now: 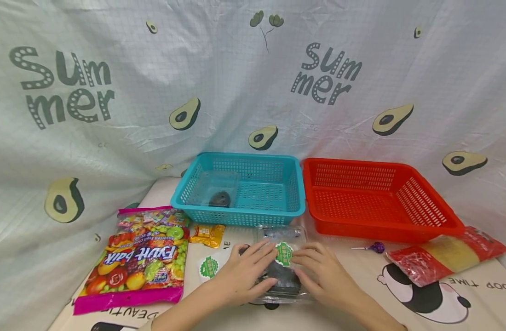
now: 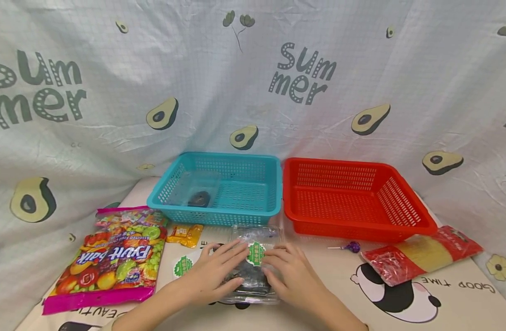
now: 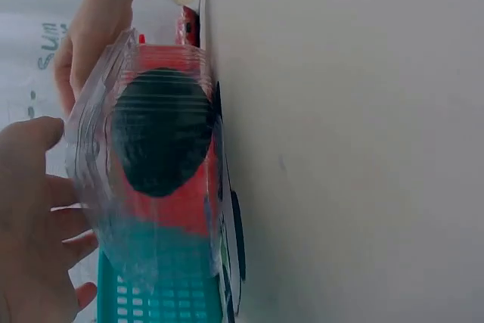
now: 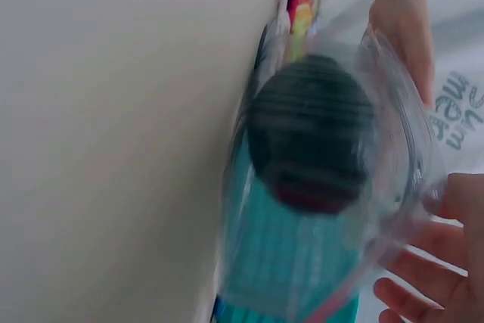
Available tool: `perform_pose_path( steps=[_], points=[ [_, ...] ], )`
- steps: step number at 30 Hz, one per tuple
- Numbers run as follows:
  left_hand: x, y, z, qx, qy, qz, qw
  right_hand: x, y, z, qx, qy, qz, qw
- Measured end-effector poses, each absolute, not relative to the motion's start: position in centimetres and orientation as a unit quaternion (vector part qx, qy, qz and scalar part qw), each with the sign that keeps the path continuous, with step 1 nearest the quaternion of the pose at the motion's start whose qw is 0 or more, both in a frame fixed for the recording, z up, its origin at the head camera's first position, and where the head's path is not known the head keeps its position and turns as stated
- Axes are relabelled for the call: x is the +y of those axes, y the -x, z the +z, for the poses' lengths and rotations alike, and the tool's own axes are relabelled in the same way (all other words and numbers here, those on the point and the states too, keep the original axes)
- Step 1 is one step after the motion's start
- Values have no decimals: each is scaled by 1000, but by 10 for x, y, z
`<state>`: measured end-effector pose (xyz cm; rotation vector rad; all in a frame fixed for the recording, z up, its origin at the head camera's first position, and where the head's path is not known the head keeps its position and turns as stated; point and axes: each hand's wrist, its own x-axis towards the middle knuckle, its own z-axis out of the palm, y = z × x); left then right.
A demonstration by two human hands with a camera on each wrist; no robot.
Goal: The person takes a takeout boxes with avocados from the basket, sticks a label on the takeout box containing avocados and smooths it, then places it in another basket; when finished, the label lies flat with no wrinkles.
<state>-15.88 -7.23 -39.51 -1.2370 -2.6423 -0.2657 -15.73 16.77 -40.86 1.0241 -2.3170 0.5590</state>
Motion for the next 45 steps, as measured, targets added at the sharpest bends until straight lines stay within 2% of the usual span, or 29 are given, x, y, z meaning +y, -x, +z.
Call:
perform_pose_path(
  steps=[3,6,13,18,21,24,30,34,37,42,45],
  points=[
    [-83,154,-395,-906,401,-112,79,179,154,-407,-859,-374,208,280],
    [-95,147,-396,-911,386,-143,36,188,146,-407,-877,-347,208,260],
    [-101,132,-397,-899,368,-226,-69,189,127,-409,-930,-291,189,121],
    [-99,127,-393,-894,367,-245,-79,184,120,-405,-934,-285,198,82],
    [-101,121,-387,-888,380,-254,-54,182,114,-398,-938,-276,199,72],
    [-103,115,-380,-874,403,-273,-14,180,108,-388,-937,-278,194,86],
    [-99,113,-361,-862,434,-240,101,181,104,-364,-914,-307,191,185],
    [-86,127,-348,-857,438,-187,197,187,111,-351,-895,-318,200,242],
    [-71,144,-340,-844,441,-181,245,194,121,-344,-892,-302,206,268],
    [-40,178,-331,-826,456,-182,276,212,143,-333,-885,-269,234,300],
    [-18,198,-329,-822,463,-190,270,223,158,-330,-883,-247,244,317]
  ],
)
